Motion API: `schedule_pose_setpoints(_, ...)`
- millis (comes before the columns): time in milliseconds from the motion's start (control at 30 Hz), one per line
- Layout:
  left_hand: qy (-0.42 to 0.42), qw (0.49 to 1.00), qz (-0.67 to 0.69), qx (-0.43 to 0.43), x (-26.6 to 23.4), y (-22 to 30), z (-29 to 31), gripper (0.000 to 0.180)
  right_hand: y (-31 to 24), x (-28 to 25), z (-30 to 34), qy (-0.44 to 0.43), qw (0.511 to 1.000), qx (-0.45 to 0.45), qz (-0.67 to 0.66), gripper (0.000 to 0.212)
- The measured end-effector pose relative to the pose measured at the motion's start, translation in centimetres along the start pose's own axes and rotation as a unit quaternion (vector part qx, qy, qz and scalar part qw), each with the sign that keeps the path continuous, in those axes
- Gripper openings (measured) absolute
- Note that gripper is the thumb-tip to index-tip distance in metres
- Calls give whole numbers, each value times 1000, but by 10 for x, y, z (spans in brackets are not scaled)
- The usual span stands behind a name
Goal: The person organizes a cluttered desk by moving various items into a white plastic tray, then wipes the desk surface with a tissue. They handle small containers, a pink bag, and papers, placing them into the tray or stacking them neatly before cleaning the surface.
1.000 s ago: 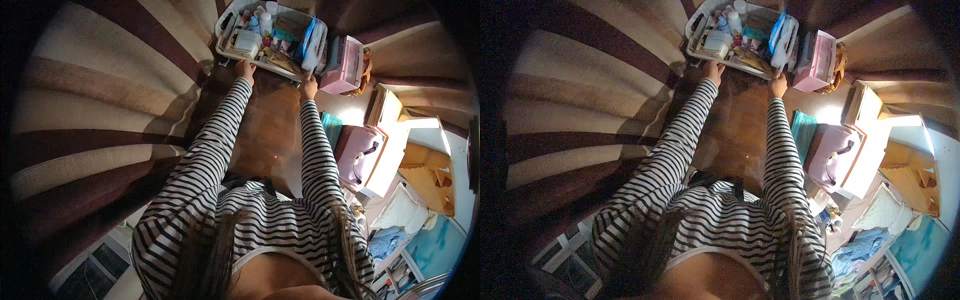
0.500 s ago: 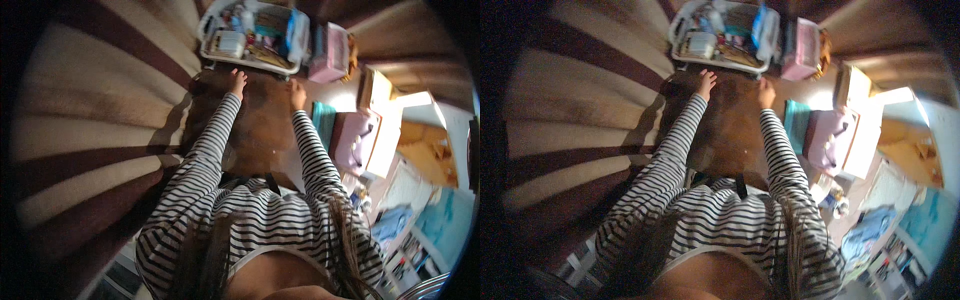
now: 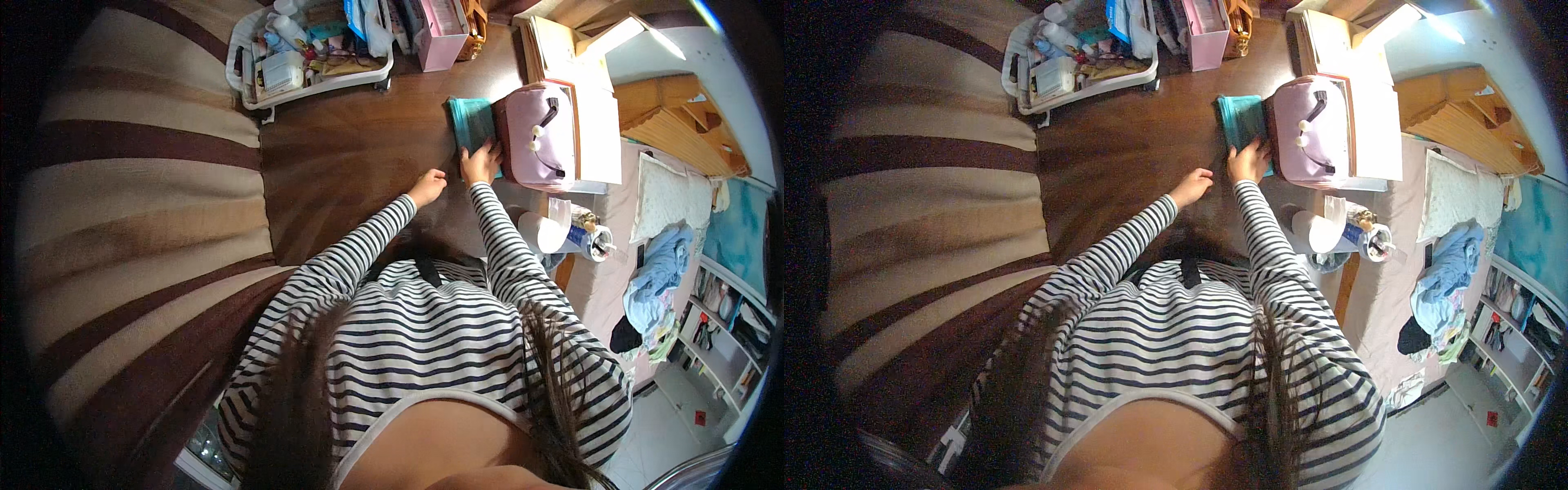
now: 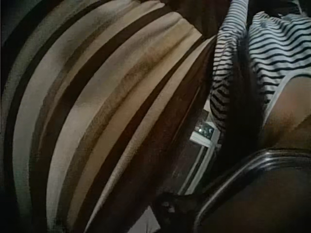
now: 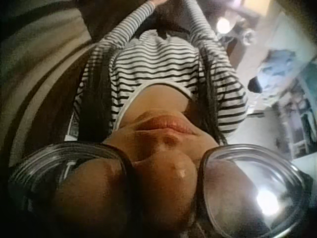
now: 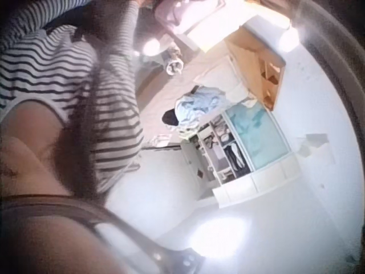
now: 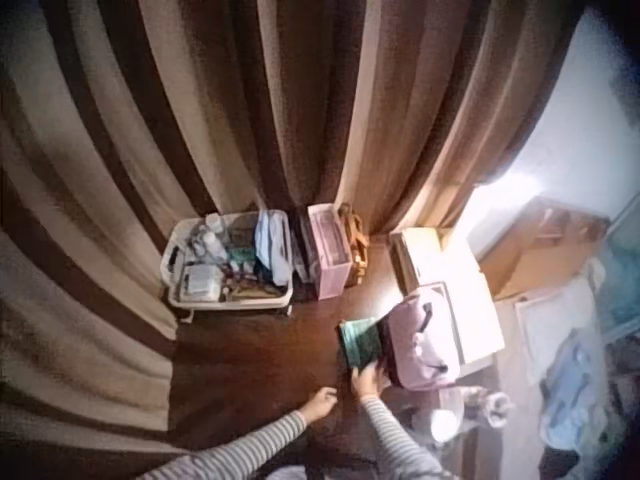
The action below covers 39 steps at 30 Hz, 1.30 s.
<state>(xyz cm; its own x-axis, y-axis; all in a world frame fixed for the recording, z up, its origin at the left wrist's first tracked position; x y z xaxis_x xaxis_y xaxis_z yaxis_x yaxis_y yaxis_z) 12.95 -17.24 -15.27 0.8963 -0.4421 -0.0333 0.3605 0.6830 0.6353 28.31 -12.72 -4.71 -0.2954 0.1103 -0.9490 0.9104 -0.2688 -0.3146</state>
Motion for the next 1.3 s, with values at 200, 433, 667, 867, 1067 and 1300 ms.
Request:
schedule_pose_setpoints(200, 37, 999, -20, -9, -17, -3, 12, 34, -5, 18, 6, -82, 994, 40, -63, 82)
schedule_pose_setpoints(433, 166, 985, 22, 51, -65, -3, -8, 30, -27, 66, 43, -202, 926, -139, -289, 80)
schedule_pose_setpoints(667, 209, 939, 131, 238, -139, 150, -49, 45, -67, 10, -89, 94, 948, -142, -268, 73)
schedule_pose_setpoints(867, 224, 968, -18, 113, -187, 208, -117, 66, -118, -9, -177, 160, 930, -105, -315, 85)
schedule_pose_setpoints(1067, 241, 956, 119, 118, -175, 239, -111, 59, -119, -4, -181, 153, 918, -6, -367, 74)
schedule_pose_setpoints(1300, 173, 942, 204, 203, -170, 281, -90, 54, -129, 3, -169, 195, 906, 87, -365, 70)
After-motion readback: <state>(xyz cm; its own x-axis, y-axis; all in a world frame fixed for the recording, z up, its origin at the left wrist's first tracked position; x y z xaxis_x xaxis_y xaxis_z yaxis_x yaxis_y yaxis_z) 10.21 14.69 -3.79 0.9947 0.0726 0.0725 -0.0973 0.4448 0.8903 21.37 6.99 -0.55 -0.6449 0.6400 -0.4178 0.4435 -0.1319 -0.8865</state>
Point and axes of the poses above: each hand's wrist, its own z-axis away from the middle knuckle, its own x-axis out of the palm, y = z × x, the point moved 8 cm from there along -z, towards the middle knuckle, and after that the axes turned 14 degrees about -x, right-handed, at the moved point
